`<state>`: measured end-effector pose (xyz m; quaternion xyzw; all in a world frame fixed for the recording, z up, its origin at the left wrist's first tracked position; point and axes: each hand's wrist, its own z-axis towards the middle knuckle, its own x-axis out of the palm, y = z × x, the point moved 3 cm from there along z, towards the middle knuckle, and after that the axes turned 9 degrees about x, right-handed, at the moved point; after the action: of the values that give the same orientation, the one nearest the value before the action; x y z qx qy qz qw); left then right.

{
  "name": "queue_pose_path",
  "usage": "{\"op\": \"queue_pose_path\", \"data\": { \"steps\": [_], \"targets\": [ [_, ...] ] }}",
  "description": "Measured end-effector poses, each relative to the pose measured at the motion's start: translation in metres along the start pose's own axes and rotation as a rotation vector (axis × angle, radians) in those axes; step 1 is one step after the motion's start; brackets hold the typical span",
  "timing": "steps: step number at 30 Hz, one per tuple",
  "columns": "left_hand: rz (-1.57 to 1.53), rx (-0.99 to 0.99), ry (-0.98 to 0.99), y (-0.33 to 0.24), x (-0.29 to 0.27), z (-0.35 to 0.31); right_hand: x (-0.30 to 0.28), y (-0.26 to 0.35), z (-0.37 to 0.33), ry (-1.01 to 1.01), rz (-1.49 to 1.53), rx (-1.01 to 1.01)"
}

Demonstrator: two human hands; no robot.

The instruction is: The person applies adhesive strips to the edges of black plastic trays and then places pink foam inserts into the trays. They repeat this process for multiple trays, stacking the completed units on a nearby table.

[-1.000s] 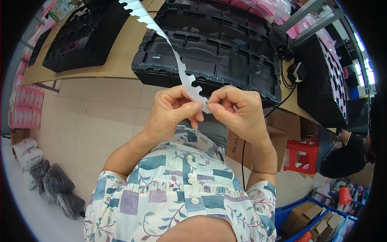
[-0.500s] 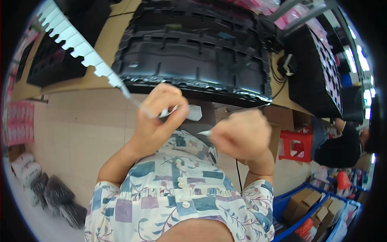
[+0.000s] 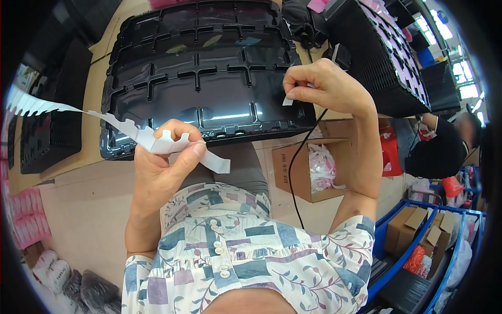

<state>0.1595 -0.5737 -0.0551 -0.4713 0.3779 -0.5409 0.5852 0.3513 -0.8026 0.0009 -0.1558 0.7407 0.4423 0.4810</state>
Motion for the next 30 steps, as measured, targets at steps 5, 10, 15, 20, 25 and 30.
{"op": "queue_pose_path", "data": {
  "steps": [5, 10, 15, 20, 25, 30],
  "targets": [
    [0.054, -0.01, 0.007, -0.001, -0.002, 0.002, 0.017, -0.009, 0.006, -0.112, -0.113, 0.031],
    [0.069, -0.039, 0.015, -0.004, 0.001, 0.006, 0.02, -0.014, 0.002, -0.181, -0.094, 0.026],
    [0.076, -0.086, 0.044, -0.008, 0.0, 0.015, 0.023, -0.009, 0.002, -0.248, -0.225, -0.049],
    [0.105, -0.095, 0.06, -0.008, -0.001, 0.017, 0.025, 0.003, 0.002, -0.296, -0.381, -0.1],
    [0.114, -0.098, 0.009, -0.008, 0.004, 0.017, 0.033, 0.018, 0.006, -0.278, -0.624, -0.158],
    [0.138, -0.096, 0.012, -0.009, 0.008, 0.014, 0.023, 0.01, 0.005, -0.145, -0.431, -0.219]
  ]
}}
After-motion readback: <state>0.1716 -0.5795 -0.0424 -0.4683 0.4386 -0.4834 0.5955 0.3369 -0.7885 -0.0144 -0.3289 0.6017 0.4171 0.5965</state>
